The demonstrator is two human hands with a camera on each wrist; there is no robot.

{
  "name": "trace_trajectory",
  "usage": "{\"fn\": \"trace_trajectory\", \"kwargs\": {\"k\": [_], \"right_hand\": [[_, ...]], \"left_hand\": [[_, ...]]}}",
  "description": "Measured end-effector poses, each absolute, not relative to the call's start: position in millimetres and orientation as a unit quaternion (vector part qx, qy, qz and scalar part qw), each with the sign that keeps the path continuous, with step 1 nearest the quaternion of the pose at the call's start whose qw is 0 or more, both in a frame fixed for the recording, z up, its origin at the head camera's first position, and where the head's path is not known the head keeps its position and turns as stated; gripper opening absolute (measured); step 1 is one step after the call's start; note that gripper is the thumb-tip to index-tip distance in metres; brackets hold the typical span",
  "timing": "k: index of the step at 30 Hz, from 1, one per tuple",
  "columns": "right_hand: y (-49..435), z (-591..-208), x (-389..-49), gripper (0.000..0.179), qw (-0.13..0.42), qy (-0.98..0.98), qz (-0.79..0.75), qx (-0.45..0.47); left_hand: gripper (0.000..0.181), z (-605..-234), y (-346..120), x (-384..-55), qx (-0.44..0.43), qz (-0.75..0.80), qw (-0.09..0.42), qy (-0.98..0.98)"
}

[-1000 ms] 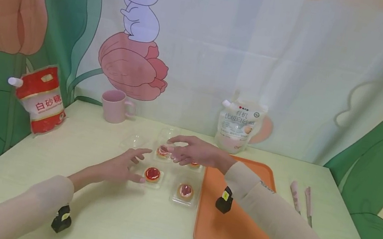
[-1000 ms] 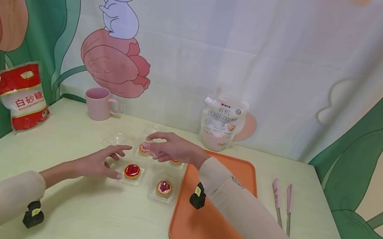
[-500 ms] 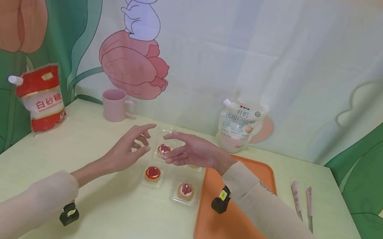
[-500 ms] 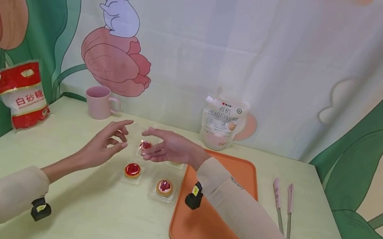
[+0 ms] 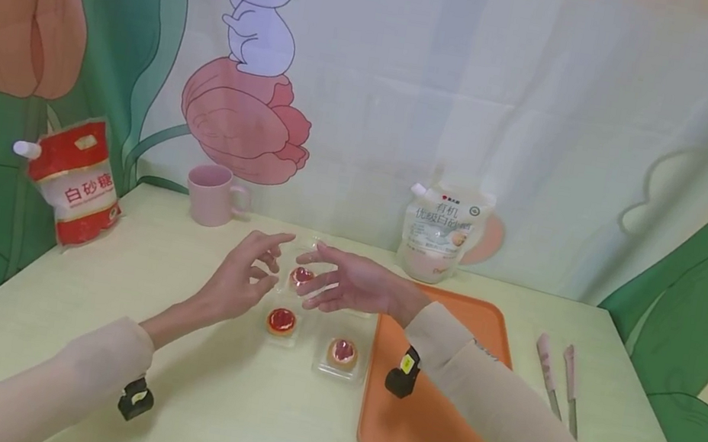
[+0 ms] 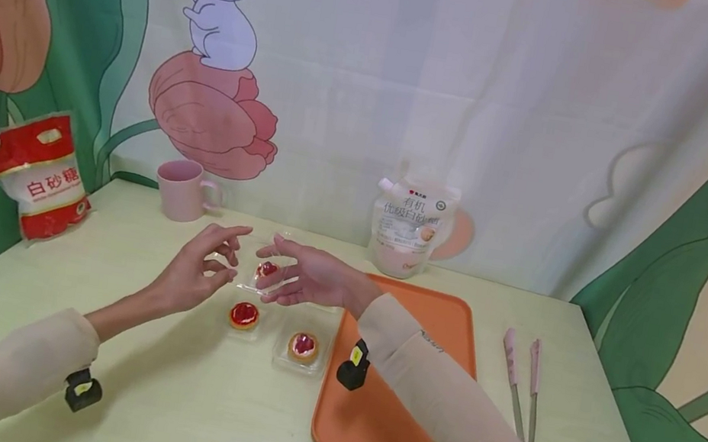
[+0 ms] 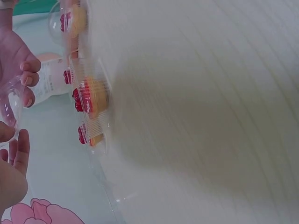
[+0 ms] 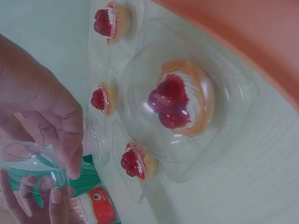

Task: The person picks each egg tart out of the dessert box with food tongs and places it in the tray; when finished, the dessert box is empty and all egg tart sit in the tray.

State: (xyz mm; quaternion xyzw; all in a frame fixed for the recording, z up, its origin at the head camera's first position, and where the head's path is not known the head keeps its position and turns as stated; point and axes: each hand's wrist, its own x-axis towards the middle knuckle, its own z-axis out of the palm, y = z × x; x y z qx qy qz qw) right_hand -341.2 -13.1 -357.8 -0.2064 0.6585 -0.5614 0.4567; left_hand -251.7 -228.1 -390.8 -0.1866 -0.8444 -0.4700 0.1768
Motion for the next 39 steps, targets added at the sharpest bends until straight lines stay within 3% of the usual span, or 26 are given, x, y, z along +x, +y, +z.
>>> {"fn": "trace_trajectory", "kwargs": {"k": [12,21,28,34,39], "right_hand": [[-20.1,-356.1,-336.3,0.058,0.427,0.697,-0.537,-0.208],[-27.5,-360.5,-328.8,0.056,0.32,0.755,-0.513,-0.254],[-37.9,-364.9,-322.9,0.067,0.22,0.776,-0.521,-0.281],[-46.4,-364.5,-318.8,0.07,0.189,0.781,-0.521,-0.29],[-54.2,-364.8,-318.6,0.071,0.195,0.769,-0.523,-0.313]], "left_hand": [[0.07,-388.6,-227.7,-250.8,-0.162,-0.427,0.174,-0.872],[0.069,-384.8,-236.5,-252.9,-0.129,-0.437,0.147,-0.878],[0.067,-382.1,-248.8,-253.9,-0.095,-0.461,0.108,-0.876],[0.065,-374.3,-261.1,-252.1,-0.087,-0.462,0.079,-0.879],[0.066,-366.4,-273.0,-251.8,-0.073,-0.466,0.039,-0.881]]}}
